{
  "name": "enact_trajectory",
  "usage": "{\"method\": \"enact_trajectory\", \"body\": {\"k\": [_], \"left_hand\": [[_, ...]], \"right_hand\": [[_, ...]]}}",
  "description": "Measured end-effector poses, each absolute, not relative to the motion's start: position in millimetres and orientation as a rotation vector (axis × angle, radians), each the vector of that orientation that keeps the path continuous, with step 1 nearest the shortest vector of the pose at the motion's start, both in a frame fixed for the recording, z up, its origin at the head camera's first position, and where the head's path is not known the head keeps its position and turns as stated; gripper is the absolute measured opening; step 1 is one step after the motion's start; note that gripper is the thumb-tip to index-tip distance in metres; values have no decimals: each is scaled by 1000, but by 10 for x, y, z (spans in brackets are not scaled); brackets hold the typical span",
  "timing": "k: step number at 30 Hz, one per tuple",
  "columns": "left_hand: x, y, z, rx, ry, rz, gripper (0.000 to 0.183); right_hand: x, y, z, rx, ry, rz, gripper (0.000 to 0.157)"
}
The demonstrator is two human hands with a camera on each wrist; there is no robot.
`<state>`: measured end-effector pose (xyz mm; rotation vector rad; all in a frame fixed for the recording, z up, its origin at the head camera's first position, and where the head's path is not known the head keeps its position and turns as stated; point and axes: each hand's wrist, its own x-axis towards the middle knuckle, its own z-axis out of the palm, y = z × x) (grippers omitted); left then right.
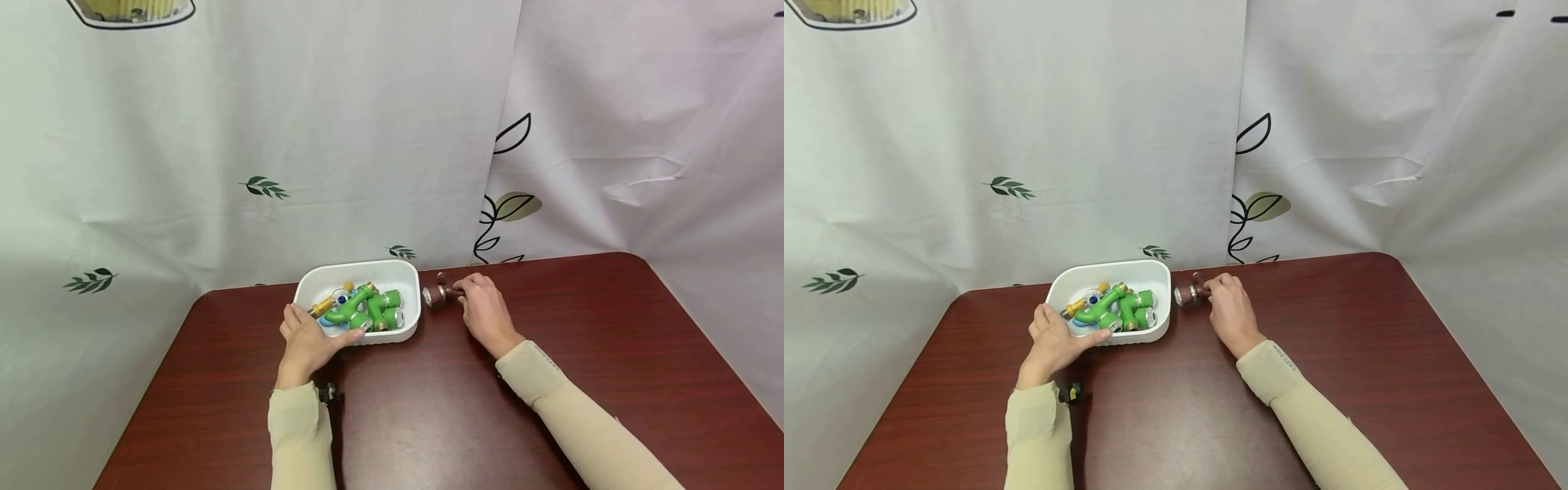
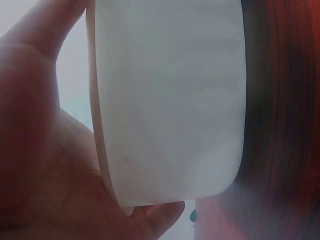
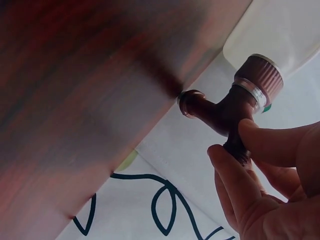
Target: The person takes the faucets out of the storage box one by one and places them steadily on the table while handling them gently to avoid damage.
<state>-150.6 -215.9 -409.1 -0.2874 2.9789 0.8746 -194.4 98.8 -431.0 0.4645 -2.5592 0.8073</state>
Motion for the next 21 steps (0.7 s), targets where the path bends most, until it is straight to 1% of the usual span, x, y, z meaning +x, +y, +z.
{"method": "enact_trajectory", "body": {"k": [21], "left_hand": [[-1510,-2164,-4089,-294,2966,874,144]], "right_hand": [[-1927,988,-4335,516,-2635,780,20]]}}
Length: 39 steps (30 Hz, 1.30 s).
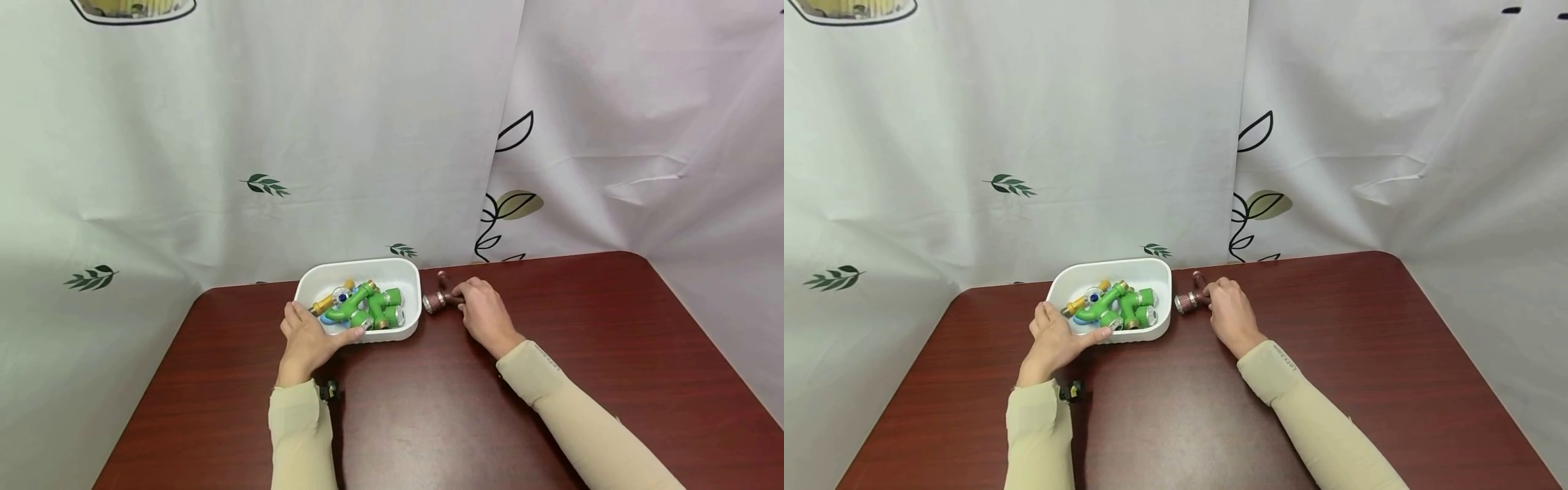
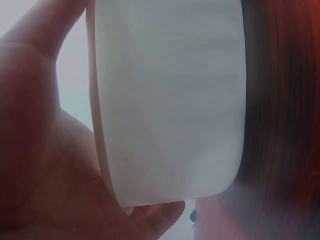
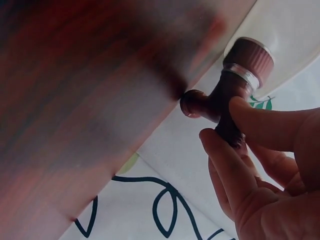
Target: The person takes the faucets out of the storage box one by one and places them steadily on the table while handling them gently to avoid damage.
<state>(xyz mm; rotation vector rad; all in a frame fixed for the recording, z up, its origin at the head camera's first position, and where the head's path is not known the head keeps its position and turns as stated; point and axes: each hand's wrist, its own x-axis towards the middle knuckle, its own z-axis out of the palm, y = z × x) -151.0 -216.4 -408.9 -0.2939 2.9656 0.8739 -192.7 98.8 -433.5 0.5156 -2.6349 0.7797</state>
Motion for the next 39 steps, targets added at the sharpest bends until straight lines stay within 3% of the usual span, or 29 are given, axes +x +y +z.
{"method": "enact_trajectory", "body": {"k": [39], "left_hand": [[-1508,-2155,-4075,-296,2961,864,144]], "right_hand": [[-1957,995,-4320,555,-2790,783,20]]}}
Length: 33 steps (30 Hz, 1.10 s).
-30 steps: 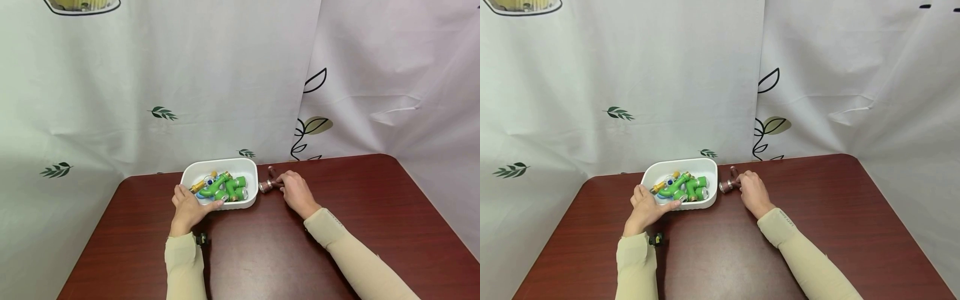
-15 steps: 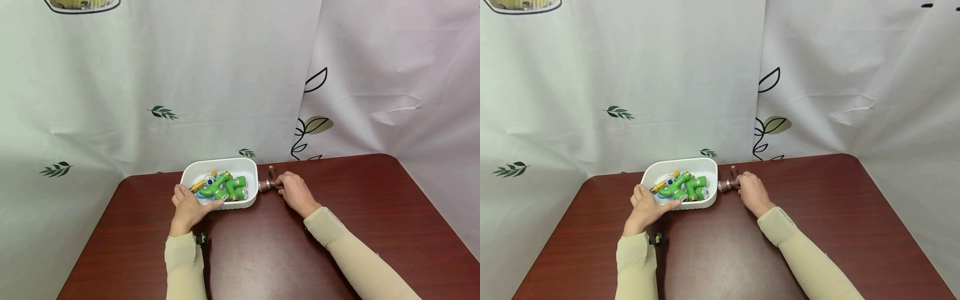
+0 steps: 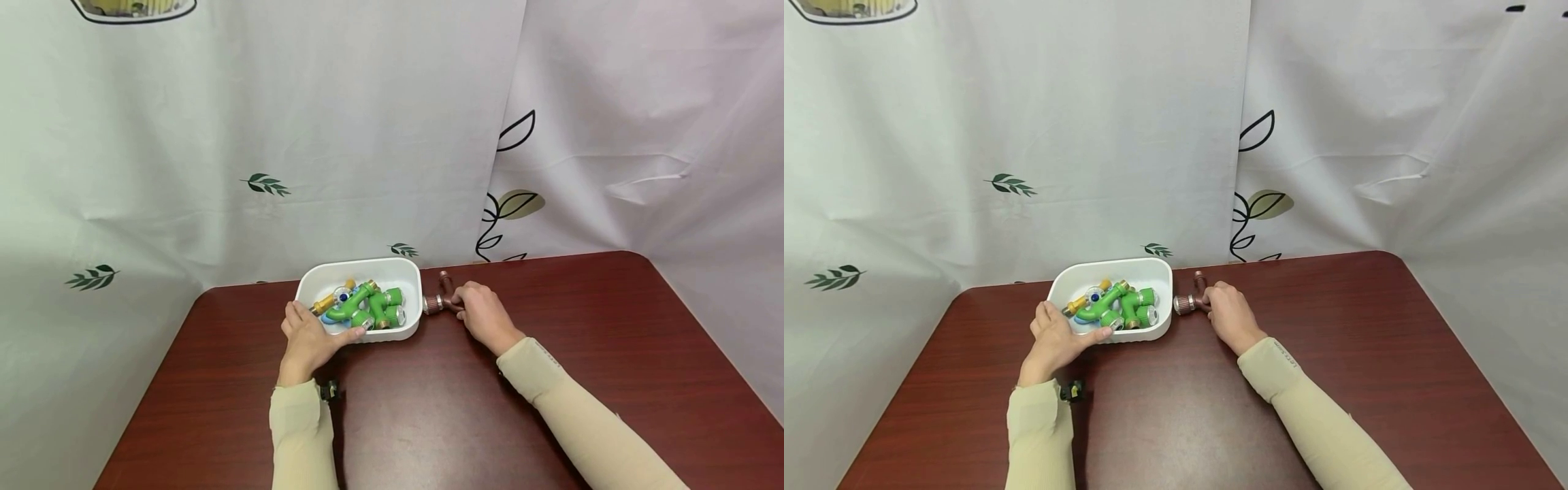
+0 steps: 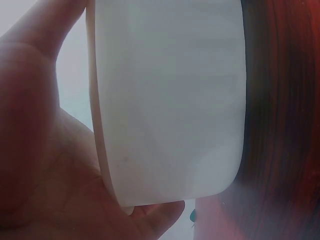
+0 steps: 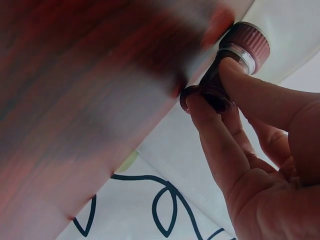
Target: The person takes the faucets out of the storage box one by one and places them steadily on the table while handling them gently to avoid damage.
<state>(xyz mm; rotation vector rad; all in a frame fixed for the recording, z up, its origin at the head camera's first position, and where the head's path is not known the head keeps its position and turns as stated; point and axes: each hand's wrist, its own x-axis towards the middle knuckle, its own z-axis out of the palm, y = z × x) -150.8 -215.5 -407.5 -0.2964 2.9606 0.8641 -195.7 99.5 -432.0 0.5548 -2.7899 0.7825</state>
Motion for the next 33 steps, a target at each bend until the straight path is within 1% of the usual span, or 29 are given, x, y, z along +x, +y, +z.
{"method": "enact_trajectory", "body": {"k": [16,25,33], "left_hand": [[-1506,-2155,-4072,-296,2960,860,145],[-1510,-2158,-4074,-293,2977,878,140],[-1506,-2176,-4069,-290,2966,906,137]], "right_hand": [[-1952,1010,-4354,544,-2797,791,21],[-1960,1017,-4376,554,-2805,754,25],[-1957,1007,-4372,574,-2810,753,25]]}}
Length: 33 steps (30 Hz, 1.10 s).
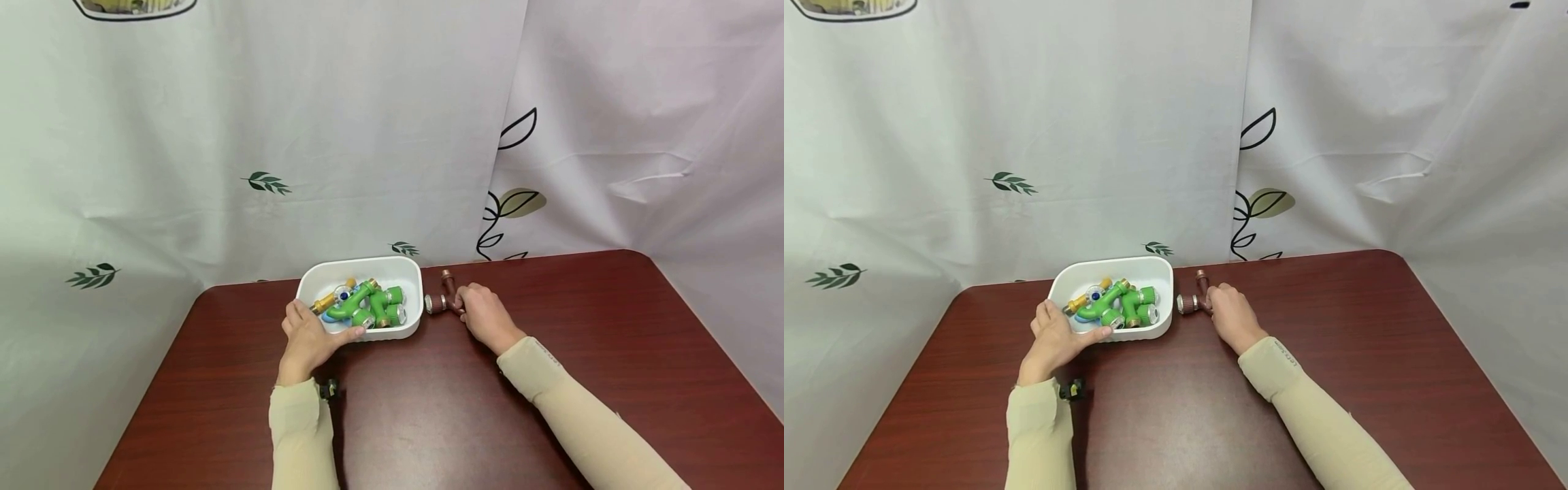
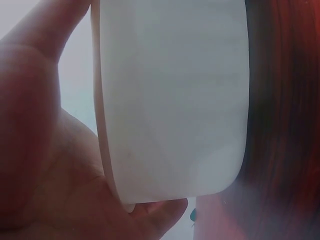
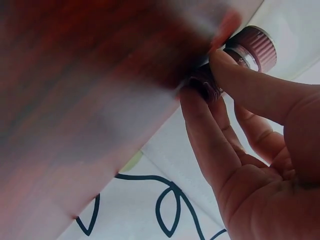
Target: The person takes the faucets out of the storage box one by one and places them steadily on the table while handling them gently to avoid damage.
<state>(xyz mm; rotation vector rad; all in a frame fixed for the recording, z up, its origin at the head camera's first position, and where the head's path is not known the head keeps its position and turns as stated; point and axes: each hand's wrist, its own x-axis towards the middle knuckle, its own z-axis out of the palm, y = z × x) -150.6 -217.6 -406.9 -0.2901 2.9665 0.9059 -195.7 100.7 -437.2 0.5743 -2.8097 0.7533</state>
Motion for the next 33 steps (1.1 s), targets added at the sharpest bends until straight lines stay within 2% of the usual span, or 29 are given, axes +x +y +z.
{"method": "enact_trajectory", "body": {"k": [20,33], "left_hand": [[-1533,-2215,-4077,-286,2945,884,140],[-1518,-2222,-4063,-282,2929,921,139]], "right_hand": [[-1932,1085,-4164,473,-2776,829,26],[-1838,847,-4046,498,-2579,903,32]]}}
